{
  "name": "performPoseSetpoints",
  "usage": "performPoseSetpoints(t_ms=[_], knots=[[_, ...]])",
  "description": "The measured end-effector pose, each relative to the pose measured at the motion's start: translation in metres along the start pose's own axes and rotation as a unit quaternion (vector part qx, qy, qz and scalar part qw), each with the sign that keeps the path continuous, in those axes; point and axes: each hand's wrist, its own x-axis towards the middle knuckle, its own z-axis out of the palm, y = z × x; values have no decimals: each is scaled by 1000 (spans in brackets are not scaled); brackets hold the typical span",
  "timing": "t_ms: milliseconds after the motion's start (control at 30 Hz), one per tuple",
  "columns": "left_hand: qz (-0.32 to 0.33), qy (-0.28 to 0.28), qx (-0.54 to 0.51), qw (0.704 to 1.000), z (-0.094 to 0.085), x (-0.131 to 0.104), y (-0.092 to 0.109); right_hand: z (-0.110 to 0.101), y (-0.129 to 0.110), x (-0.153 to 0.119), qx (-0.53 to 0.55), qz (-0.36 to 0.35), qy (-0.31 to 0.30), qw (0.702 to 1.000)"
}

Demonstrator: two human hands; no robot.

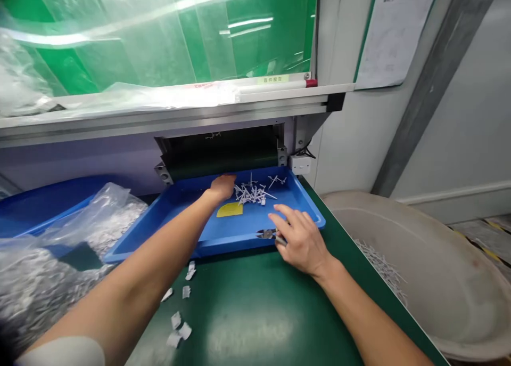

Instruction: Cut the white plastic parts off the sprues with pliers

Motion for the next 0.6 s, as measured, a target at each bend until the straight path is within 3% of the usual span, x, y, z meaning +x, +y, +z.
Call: performPoseSetpoints(t_ms=[133,233,333,433,500,600], knots=[[42,-1,-63,997,0,11,-7,-4,4,3,10,15,7,1000],[44,43,-133,989,-5,7,-22,-4,7,2,23,33,15,999],[6,85,-215,973,-13,-8,-40,-2,3,1,45,38,11,998],[-23,100,-300,948,-20,-43,-47,-1,-11,1,96,45,24,994],[-11,101,-418,903,-20,-81,-41,-3,-26,2,165,50,35,984],[-3,43,-650,759,-12,-150,-19,-9,-52,3,287,60,8,956]])
